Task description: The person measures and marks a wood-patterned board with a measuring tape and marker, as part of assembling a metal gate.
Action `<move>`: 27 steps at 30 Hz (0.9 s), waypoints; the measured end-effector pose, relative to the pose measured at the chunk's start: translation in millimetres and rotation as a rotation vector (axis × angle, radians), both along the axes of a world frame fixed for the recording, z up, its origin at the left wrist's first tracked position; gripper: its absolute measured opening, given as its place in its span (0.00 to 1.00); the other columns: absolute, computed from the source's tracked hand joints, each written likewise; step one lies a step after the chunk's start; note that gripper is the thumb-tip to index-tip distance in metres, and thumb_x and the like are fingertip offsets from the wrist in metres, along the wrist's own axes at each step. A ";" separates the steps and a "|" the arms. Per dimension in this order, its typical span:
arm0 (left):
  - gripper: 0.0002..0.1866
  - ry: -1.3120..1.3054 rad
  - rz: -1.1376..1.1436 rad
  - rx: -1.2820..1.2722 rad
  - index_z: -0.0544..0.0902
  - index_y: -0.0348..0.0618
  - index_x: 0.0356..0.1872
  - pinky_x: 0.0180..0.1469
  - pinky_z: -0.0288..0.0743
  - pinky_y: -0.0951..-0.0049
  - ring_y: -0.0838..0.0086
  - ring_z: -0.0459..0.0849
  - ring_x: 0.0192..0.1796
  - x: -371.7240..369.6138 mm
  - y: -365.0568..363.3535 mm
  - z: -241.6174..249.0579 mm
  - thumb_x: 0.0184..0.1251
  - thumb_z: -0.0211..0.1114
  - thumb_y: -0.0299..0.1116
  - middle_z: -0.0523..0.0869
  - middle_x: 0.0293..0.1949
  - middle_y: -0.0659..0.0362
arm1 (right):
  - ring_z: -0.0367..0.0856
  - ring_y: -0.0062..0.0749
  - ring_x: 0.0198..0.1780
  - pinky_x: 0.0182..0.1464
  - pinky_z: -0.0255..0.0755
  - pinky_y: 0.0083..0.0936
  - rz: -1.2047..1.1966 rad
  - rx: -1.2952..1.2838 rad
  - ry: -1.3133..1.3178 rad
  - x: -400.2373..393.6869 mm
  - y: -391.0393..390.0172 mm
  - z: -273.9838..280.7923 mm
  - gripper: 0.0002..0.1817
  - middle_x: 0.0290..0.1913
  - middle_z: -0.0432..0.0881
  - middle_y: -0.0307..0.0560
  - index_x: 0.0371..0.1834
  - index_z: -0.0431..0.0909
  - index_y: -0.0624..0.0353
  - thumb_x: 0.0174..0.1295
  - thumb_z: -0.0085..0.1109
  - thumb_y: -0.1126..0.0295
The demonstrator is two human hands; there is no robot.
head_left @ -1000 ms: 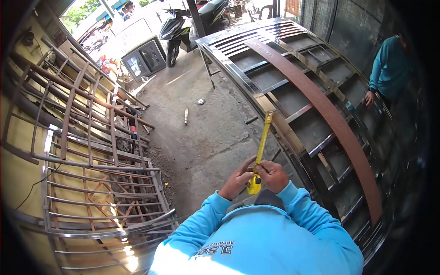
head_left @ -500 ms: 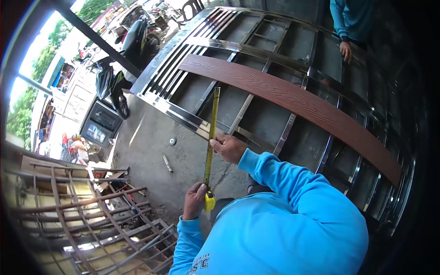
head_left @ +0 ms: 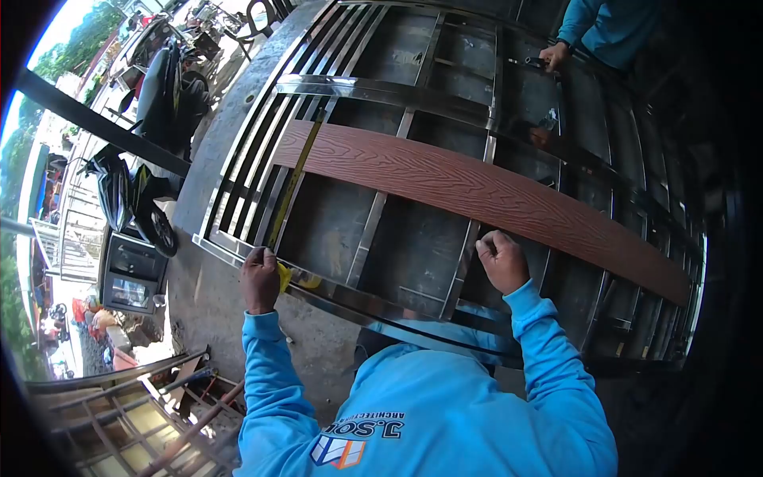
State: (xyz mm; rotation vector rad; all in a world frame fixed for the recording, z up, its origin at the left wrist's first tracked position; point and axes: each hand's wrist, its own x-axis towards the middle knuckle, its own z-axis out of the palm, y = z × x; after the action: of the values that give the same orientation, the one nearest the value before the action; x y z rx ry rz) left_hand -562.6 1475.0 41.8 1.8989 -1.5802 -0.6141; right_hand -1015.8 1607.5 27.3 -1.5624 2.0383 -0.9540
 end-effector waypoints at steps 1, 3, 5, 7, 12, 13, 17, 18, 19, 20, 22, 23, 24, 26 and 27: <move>0.16 -0.026 -0.024 0.025 0.85 0.35 0.39 0.39 0.77 0.60 0.55 0.86 0.33 1.4 -27.9 -1.2 0.73 0.58 0.39 0.87 0.32 0.47 | 0.85 0.52 0.37 0.39 0.78 0.40 -0.033 0.030 0.034 7.6 -16.1 -1.7 0.12 0.35 0.84 0.54 0.40 0.79 0.60 0.65 0.66 0.62; 0.15 -0.001 -0.074 0.099 0.85 0.36 0.37 0.40 0.78 0.58 0.52 0.88 0.36 10.2 -78.0 -16.5 0.72 0.58 0.39 0.86 0.32 0.45 | 0.85 0.53 0.40 0.42 0.78 0.41 -0.062 0.018 0.147 29.3 -50.2 -16.3 0.14 0.38 0.84 0.54 0.42 0.78 0.59 0.64 0.67 0.60; 0.15 -0.051 -0.079 0.102 0.85 0.36 0.37 0.40 0.78 0.60 0.52 0.88 0.36 18.8 -107.7 -30.3 0.72 0.58 0.39 0.86 0.30 0.45 | 0.84 0.53 0.46 0.45 0.79 0.43 -0.060 0.068 0.257 54.8 -78.8 -31.2 0.20 0.47 0.83 0.53 0.52 0.78 0.57 0.63 0.69 0.57; 0.14 -0.006 -0.081 0.128 0.86 0.36 0.37 0.40 0.79 0.64 0.56 0.88 0.35 26.3 -132.7 -41.1 0.71 0.60 0.38 0.86 0.28 0.48 | 0.83 0.53 0.49 0.46 0.79 0.45 -0.021 0.031 0.395 82.5 -105.0 -33.8 0.24 0.52 0.80 0.51 0.57 0.77 0.55 0.62 0.69 0.55; 0.10 0.179 -0.100 0.225 0.87 0.34 0.39 0.39 0.79 0.69 0.62 0.89 0.35 28.7 -161.8 -50.5 0.68 0.62 0.32 0.89 0.34 0.51 | 0.82 0.50 0.54 0.46 0.81 0.44 0.021 0.049 0.481 120.9 -150.7 -35.3 0.33 0.59 0.74 0.51 0.65 0.74 0.52 0.57 0.74 0.55; 0.10 0.177 -0.123 0.210 0.87 0.34 0.39 0.40 0.80 0.69 0.61 0.89 0.35 27.0 -164.5 -50.0 0.68 0.62 0.31 0.89 0.35 0.50 | 0.82 0.50 0.53 0.46 0.81 0.43 0.015 0.078 0.474 123.9 -156.2 -35.4 0.33 0.59 0.73 0.51 0.65 0.74 0.51 0.56 0.74 0.56; 0.08 0.112 -0.199 0.153 0.86 0.32 0.35 0.42 0.81 0.67 0.60 0.89 0.37 19.5 -176.6 -37.6 0.66 0.62 0.27 0.89 0.40 0.49 | 0.83 0.50 0.51 0.45 0.82 0.42 -0.002 0.148 0.455 128.9 -166.4 -33.7 0.34 0.59 0.71 0.51 0.64 0.74 0.50 0.53 0.77 0.58; 0.08 0.102 -0.210 0.151 0.85 0.31 0.35 0.42 0.81 0.67 0.59 0.89 0.37 18.2 -178.0 -33.7 0.66 0.62 0.27 0.89 0.40 0.48 | 0.83 0.50 0.51 0.44 0.82 0.41 -0.003 0.161 0.455 128.8 -166.9 -32.2 0.34 0.59 0.71 0.51 0.63 0.75 0.50 0.52 0.78 0.58; 0.08 0.085 -0.224 0.146 0.85 0.31 0.34 0.41 0.81 0.68 0.61 0.89 0.36 18.9 -179.8 -32.4 0.66 0.62 0.26 0.89 0.40 0.48 | 0.84 0.47 0.48 0.43 0.82 0.40 0.005 0.162 0.444 129.4 -169.5 -29.5 0.35 0.59 0.70 0.52 0.63 0.75 0.50 0.51 0.79 0.60; 0.07 0.098 -0.218 0.175 0.85 0.30 0.34 0.40 0.81 0.68 0.62 0.89 0.36 19.6 -181.6 -30.6 0.66 0.62 0.26 0.89 0.40 0.48 | 0.84 0.46 0.46 0.43 0.81 0.40 0.004 0.176 0.450 129.4 -170.9 -28.7 0.35 0.60 0.70 0.52 0.63 0.75 0.50 0.51 0.79 0.61; 0.07 0.122 -0.206 0.237 0.84 0.30 0.33 0.40 0.81 0.69 0.64 0.89 0.36 20.8 -183.9 -26.0 0.66 0.62 0.25 0.89 0.40 0.48 | 0.84 0.43 0.43 0.42 0.81 0.39 0.002 0.206 0.460 129.3 -171.6 -28.2 0.35 0.60 0.70 0.53 0.64 0.75 0.50 0.51 0.79 0.61; 0.06 0.137 -0.193 0.243 0.84 0.30 0.33 0.39 0.81 0.70 0.67 0.88 0.34 20.0 -185.2 -25.1 0.66 0.62 0.23 0.89 0.39 0.49 | 0.82 0.41 0.38 0.42 0.80 0.38 0.011 0.211 0.467 128.7 -172.2 -28.6 0.36 0.60 0.69 0.54 0.64 0.74 0.51 0.50 0.80 0.62; 0.06 0.132 -0.209 0.237 0.84 0.30 0.33 0.39 0.81 0.70 0.67 0.88 0.34 22.0 -186.2 -27.1 0.66 0.62 0.23 0.89 0.39 0.49 | 0.82 0.40 0.38 0.42 0.80 0.38 0.010 0.217 0.463 129.0 -173.0 -28.4 0.36 0.61 0.69 0.54 0.64 0.74 0.51 0.50 0.80 0.63; 0.06 0.126 -0.238 0.226 0.84 0.30 0.33 0.39 0.81 0.70 0.67 0.88 0.34 25.5 -187.0 -31.8 0.65 0.62 0.23 0.88 0.39 0.49 | 0.81 0.40 0.37 0.42 0.79 0.38 0.014 0.228 0.455 129.6 -175.7 -27.4 0.37 0.61 0.68 0.54 0.64 0.74 0.51 0.50 0.80 0.64; 0.05 0.137 -0.240 0.238 0.84 0.30 0.32 0.39 0.81 0.70 0.66 0.88 0.34 24.1 -188.5 -30.8 0.65 0.62 0.22 0.88 0.38 0.48 | 0.81 0.40 0.38 0.43 0.79 0.38 0.020 0.218 0.459 130.0 -177.5 -26.4 0.37 0.61 0.68 0.55 0.64 0.74 0.52 0.49 0.81 0.65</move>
State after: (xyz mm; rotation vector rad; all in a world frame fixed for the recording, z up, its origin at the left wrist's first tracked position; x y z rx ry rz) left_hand -538.5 1286.5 11.0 1.7981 -1.7211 -1.0547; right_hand -885.8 1430.0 0.8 -1.7945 2.3231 -0.3649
